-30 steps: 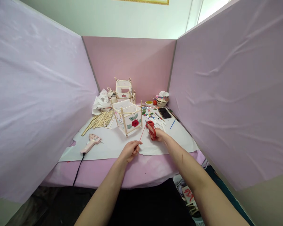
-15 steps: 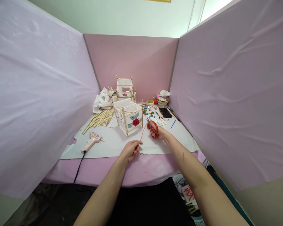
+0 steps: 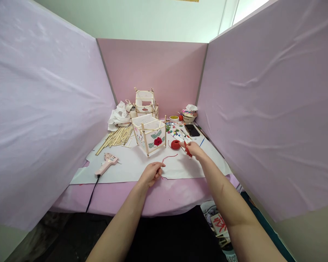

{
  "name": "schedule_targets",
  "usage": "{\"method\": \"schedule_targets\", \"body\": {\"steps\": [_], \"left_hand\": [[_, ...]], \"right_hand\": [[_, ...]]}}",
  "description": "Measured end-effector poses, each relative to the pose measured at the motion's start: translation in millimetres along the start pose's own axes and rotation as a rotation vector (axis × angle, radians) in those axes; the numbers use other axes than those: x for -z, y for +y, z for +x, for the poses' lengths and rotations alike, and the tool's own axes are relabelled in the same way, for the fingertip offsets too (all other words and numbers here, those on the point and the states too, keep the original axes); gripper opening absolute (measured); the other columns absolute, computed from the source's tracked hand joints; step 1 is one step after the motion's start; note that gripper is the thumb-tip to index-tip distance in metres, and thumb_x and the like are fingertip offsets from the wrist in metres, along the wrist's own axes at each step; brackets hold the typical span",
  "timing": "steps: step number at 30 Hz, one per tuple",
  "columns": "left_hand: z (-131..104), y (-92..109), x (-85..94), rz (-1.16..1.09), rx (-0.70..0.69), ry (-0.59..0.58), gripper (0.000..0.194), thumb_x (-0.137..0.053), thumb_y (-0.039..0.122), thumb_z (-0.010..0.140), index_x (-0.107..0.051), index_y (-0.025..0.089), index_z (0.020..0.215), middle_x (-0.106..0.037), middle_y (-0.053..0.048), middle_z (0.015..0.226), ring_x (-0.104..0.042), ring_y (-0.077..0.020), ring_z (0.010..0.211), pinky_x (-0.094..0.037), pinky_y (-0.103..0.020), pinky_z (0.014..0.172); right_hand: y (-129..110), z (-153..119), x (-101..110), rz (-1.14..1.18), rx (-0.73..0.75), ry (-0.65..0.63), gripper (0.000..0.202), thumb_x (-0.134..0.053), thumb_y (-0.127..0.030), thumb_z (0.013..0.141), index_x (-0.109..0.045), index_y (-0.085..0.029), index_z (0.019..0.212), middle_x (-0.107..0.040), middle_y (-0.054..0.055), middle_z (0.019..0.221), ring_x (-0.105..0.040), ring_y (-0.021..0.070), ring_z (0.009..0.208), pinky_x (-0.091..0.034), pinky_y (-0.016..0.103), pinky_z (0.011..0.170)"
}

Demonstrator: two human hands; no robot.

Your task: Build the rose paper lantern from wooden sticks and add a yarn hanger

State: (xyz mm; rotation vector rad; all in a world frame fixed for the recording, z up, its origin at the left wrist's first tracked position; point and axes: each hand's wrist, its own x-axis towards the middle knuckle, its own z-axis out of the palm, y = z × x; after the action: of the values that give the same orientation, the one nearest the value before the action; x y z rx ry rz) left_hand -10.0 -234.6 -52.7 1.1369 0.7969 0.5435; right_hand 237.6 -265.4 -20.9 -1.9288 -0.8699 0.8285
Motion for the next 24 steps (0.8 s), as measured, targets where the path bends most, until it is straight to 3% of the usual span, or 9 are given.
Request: {"method": "schedule_targets", "body": {"steps": [3,5,9,12,14,16,19,21,24], "left_hand": [[0.3,0.0,0.0,0.017,-0.017,0.004,0.019,-0.059,0.031,0.071,-0.061,0.014,0.079,-0.049,0.005,0.047,-0.027,-0.0038,0.033,-0.013,-0.021,0.038],[0.9,-0.2,0.6,0.015,-0.034,-0.002,0.019,-0.059,0.031,0.071,-0.060,0.014,0.079,-0.049,0.005,0.047,-0.027,-0.0039,0.034,-0.014,-0.022,0.039],[3.6,-2.3,1.9,0.008,-0.069,-0.004,0.019,-0.057,0.032,0.072,-0.061,0.015,0.080,-0.050,0.004,0.048,-0.028,-0.0038,0.035,-0.016,-0.021,0.040],[3.1,-2.3,-0.8,0.069,-0.106,0.015,0.019,-0.055,0.032,0.075,-0.061,0.015,0.081,-0.050,0.004,0.048,-0.029,-0.0044,0.035,-0.017,-0.021,0.040],[-0.4,0.3,-3.7,0.152,-0.134,-0.012,0.019,-0.055,0.033,0.076,-0.062,0.016,0.081,-0.049,0.004,0.046,-0.030,-0.0052,0.035,-0.019,-0.021,0.040],[-6.6,5.4,-4.7,0.220,-0.179,-0.072,0.020,-0.056,0.034,0.077,-0.062,0.016,0.081,-0.049,0.005,0.046,-0.032,-0.0058,0.037,-0.021,-0.020,0.041],[-19.1,17.7,2.9,0.268,-0.268,-0.083,0.021,-0.055,0.037,0.079,-0.061,0.017,0.078,-0.049,0.004,0.048,-0.035,-0.0067,0.040,-0.025,-0.020,0.044],[-28.0,28.0,13.1,0.299,-0.314,0.004,0.022,-0.053,0.037,0.081,-0.061,0.017,0.078,-0.050,0.004,0.048,-0.035,-0.0071,0.041,-0.026,-0.020,0.044],[-41.2,44.1,27.1,0.356,-0.359,0.115,0.022,-0.055,0.036,0.080,-0.063,0.016,0.080,-0.050,0.004,0.050,-0.037,-0.0075,0.044,-0.028,-0.020,0.046]], "right_hand": [[25.2,-5.5,35.1,-0.624,-0.012,0.322,0.038,-0.064,-0.051,0.075,-0.061,-0.013,0.082,-0.065,0.015,0.078,-0.062,0.0235,0.072,-0.040,0.029,0.056],[46.0,-11.8,51.7,-0.837,-0.037,0.367,0.032,-0.059,-0.040,0.080,-0.063,-0.010,0.088,-0.066,0.022,0.091,-0.064,0.0289,0.084,-0.043,0.032,0.063],[70.5,-26.5,59.7,-1.016,0.020,0.338,0.021,-0.054,-0.023,0.082,-0.067,-0.007,0.087,-0.065,0.028,0.097,-0.063,0.0339,0.097,-0.045,0.039,0.080],[56.3,-38.3,40.5,-0.949,0.280,0.350,0.021,-0.054,-0.013,0.081,-0.067,-0.008,0.097,-0.061,0.028,0.112,-0.053,0.0350,0.115,-0.037,0.045,0.098],[33.7,-48.0,16.1,-0.740,0.569,0.227,0.038,-0.057,-0.012,0.079,-0.060,-0.012,0.117,-0.052,0.021,0.131,-0.044,0.0311,0.127,-0.031,0.044,0.106],[9.0,-58.2,-12.5,-0.466,0.789,-0.094,0.059,-0.063,-0.017,0.077,-0.048,-0.020,0.133,-0.045,0.012,0.141,-0.039,0.0260,0.132,-0.030,0.040,0.109],[-18.2,-68.5,-47.9,-0.193,0.763,-0.553,0.056,-0.061,-0.030,0.082,-0.044,-0.026,0.136,-0.064,0.006,0.113,-0.059,0.0202,0.105,-0.045,0.033,0.091],[-27.9,-70.6,-60.0,-0.097,0.643,-0.638,0.037,-0.055,-0.035,0.085,-0.056,-0.022,0.120,-0.063,0.002,0.078,-0.059,0.0154,0.073,-0.047,0.026,0.067],[-39.5,-73.9,-61.5,-0.016,0.567,-0.496,0.025,-0.055,-0.040,0.085,-0.065,-0.017,0.085,-0.046,-0.003,0.058,-0.042,0.0099,0.054,-0.035,0.021,0.050]]}}
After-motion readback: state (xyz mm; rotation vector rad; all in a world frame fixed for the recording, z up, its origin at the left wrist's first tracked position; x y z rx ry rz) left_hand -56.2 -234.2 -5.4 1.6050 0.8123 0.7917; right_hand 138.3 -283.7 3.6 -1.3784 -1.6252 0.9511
